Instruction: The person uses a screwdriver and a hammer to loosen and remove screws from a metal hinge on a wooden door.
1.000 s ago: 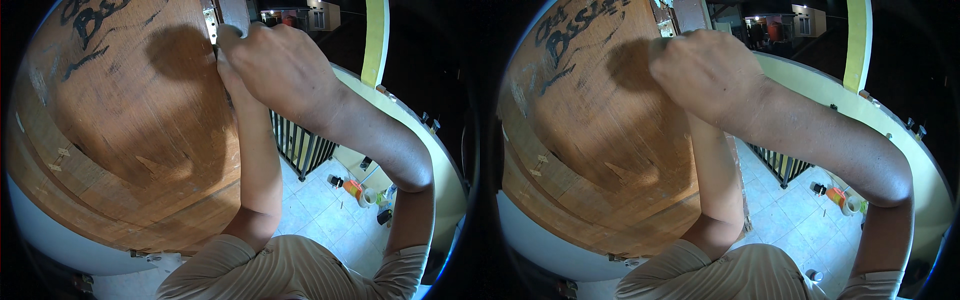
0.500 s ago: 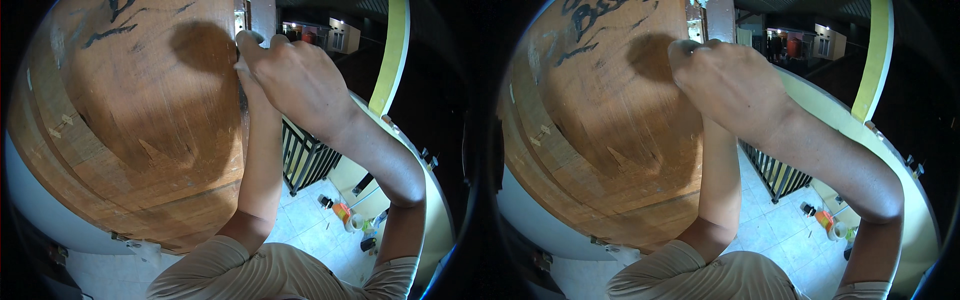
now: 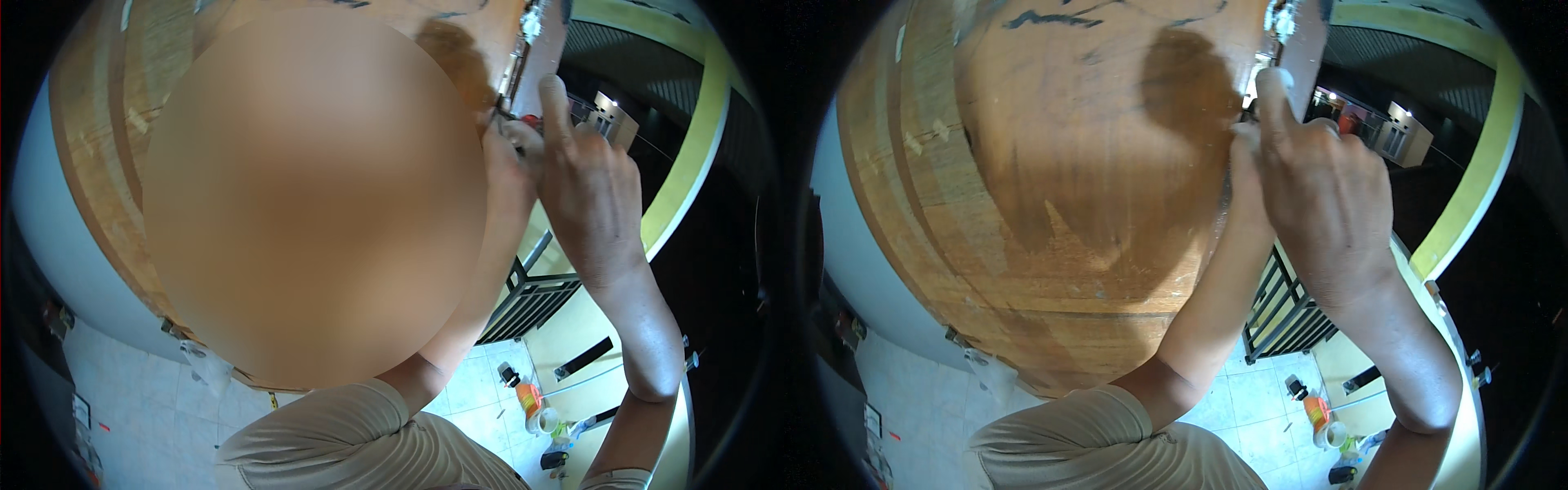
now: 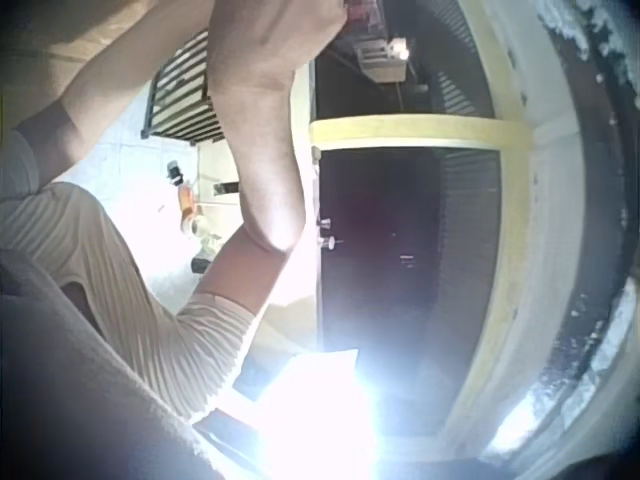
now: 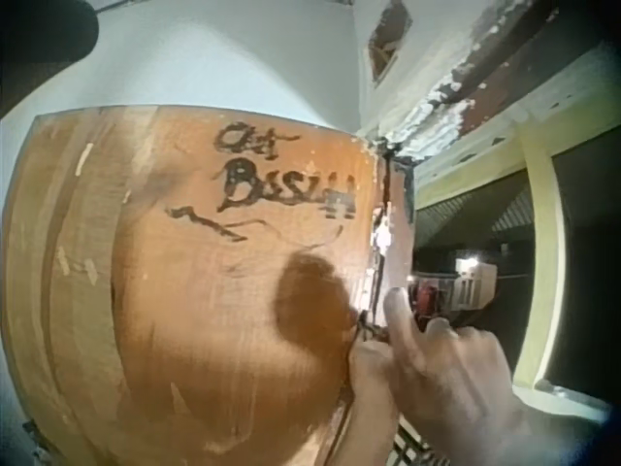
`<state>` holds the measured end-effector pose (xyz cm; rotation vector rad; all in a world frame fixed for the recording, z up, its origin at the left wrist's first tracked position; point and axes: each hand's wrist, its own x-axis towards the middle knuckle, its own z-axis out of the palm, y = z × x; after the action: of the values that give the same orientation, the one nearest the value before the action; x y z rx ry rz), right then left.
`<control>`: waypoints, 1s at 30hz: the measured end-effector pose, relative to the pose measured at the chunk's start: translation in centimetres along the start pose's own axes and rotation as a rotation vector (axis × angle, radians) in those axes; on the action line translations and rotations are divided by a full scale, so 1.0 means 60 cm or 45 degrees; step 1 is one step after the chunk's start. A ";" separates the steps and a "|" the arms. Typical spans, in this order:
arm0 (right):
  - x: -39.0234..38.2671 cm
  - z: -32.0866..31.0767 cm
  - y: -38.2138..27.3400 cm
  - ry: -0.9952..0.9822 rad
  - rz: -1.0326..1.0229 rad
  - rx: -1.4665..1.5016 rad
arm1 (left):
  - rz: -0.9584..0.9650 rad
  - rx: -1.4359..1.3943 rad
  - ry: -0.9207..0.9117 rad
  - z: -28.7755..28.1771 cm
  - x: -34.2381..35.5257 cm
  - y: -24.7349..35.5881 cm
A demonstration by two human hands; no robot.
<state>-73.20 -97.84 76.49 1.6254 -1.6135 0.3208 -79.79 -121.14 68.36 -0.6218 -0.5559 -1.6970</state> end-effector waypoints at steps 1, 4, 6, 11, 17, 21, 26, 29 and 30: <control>0.003 -0.007 -0.009 -0.092 0.064 -0.031 | -0.025 -0.048 -0.009 -0.001 0.002 0.000; 0.000 0.022 0.012 0.502 -0.365 -0.160 | -0.021 -0.108 0.132 0.039 -0.022 -0.001; 0.002 0.019 0.013 0.469 -0.373 -0.163 | 0.003 -0.112 0.149 0.070 -0.040 0.013; -0.005 0.026 0.013 0.461 -0.379 -0.106 | -0.120 -0.299 -0.075 0.087 -0.053 0.020; -0.005 0.037 0.024 0.223 -0.050 -0.111 | -0.187 -0.238 0.213 0.086 -0.054 0.027; -0.003 0.030 0.005 0.537 -0.418 -0.184 | -0.145 -0.152 0.114 0.082 -0.059 0.042; -0.011 0.034 0.003 0.518 -0.472 -0.292 | -0.132 -0.138 0.105 0.085 -0.059 0.038; -0.012 0.030 -0.003 0.555 -0.266 -0.202 | -0.118 -0.115 0.103 0.085 -0.057 0.037; -0.006 0.012 -0.013 0.176 0.005 -0.074 | -0.111 -0.102 0.108 0.082 -0.058 0.041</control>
<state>-72.80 -98.15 75.52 1.5230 -1.5085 0.3769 -76.23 -115.87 69.81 -0.5869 -0.4621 -1.8262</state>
